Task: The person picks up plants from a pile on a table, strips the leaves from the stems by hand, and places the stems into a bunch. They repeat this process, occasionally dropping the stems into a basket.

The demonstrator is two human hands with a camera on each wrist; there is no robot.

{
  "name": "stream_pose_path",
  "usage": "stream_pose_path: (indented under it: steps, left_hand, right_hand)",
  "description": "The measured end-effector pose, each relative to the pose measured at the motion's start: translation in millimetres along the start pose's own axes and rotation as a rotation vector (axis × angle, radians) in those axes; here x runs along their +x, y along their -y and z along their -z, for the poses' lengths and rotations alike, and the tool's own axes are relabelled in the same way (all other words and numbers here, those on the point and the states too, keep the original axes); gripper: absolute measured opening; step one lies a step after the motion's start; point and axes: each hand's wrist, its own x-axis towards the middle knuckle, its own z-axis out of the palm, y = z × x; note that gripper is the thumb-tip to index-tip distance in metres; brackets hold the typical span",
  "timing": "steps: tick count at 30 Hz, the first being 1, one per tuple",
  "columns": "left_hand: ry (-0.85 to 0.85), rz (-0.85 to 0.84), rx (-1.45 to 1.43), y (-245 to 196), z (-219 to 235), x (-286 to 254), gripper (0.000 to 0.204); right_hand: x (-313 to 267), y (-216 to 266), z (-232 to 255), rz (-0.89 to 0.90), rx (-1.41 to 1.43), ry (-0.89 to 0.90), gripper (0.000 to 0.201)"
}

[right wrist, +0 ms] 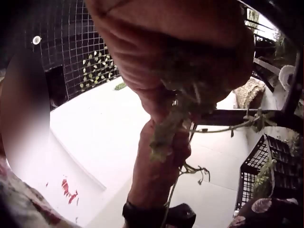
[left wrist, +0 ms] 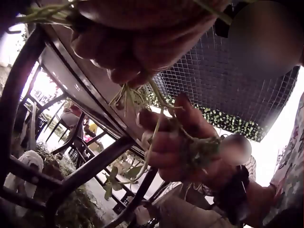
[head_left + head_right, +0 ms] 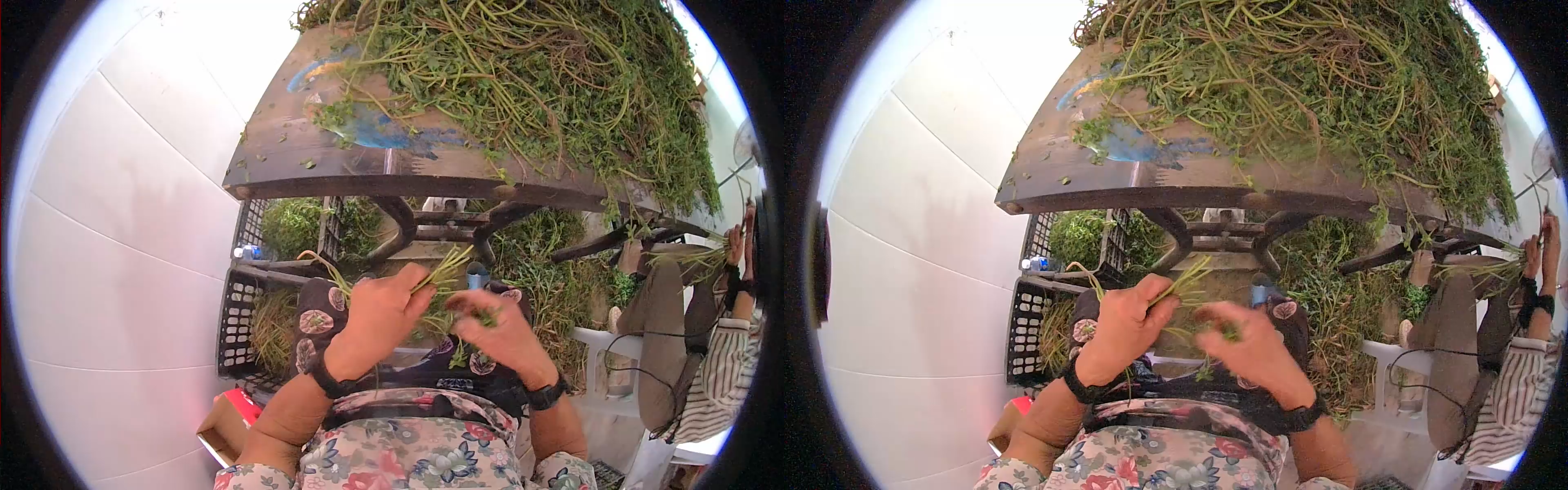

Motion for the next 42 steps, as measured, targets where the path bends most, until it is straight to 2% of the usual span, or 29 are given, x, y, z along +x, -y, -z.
stream_pose_path:
  steps: [2, 5, 11, 14, 17, 18, 21, 22, 25, 26, 29, 32, 35, 37, 39, 41, 42]
  left_hand:
    - [-0.007, -0.021, 0.012, -2, 5, 0, 0.016]
    - [0.002, -0.014, 0.034, -1, 11, -4, 0.016]
    - [0.009, 0.022, 0.033, 2, 12, -7, 0.016]
    - [0.031, 0.052, 0.008, 3, 10, -11, 0.016]
    - [0.032, 0.133, -0.074, 3, 13, -6, 0.015]
    - [0.033, 0.172, -0.108, 4, 15, -5, 0.015]
    - [0.029, 0.197, -0.137, 4, 22, 3, 0.014]
    - [0.024, 0.190, -0.118, 5, 21, 4, 0.014]
    - [0.021, 0.152, -0.139, 5, 15, 6, 0.013]
    - [0.022, 0.146, -0.130, 5, 15, 7, 0.012]
    - [0.025, 0.155, -0.104, 4, 20, 9, 0.012]
    - [0.019, 0.178, -0.120, 9, 30, 13, 0.012]
    - [0.084, 0.216, -0.097, 10, 22, 8, 0.012]
    - [0.106, 0.253, -0.122, 6, 18, 6, 0.012]
    - [0.102, 0.259, -0.145, 6, 17, 6, 0.013]
    - [0.071, 0.232, -0.173, 10, 19, 7, 0.015]
    - [0.093, 0.277, -0.183, 6, 23, 9, 0.012]
  right_hand:
    - [-4, 15, -6, -0.048, -0.040, 0.103, 0.019]
    - [-2, 11, -11, 0.086, -0.264, 0.095, 0.017]
    - [-4, -3, -18, 0.221, -0.417, 0.045, 0.012]
    - [3, -10, -19, 0.182, -0.191, -0.096, 0.011]
    - [14, -34, -3, -0.051, 0.195, -0.248, 0.011]
    - [14, -27, 3, -0.205, 0.448, -0.280, 0.013]
    - [9, -24, 2, -0.222, 0.404, -0.205, 0.015]
    - [6, -16, 0, -0.190, 0.281, -0.106, 0.019]
    - [3, 1, -15, 0.006, -0.036, 0.073, 0.021]
    - [5, -8, -25, 0.095, -0.025, 0.031, 0.020]
    - [10, -8, -19, 0.153, -0.244, 0.148, 0.018]
    - [7, -11, -17, 0.153, -0.231, 0.108, 0.014]
    - [10, -26, -19, 0.206, -0.220, -0.051, 0.012]
    - [18, -47, -10, 0.259, -0.078, -0.173, 0.009]
    - [22, -57, 4, 0.107, 0.400, -0.289, 0.007]
    - [22, -58, 19, -0.270, 1.204, -0.369, 0.007]
    - [23, -65, 24, -0.232, 1.273, -0.246, 0.014]
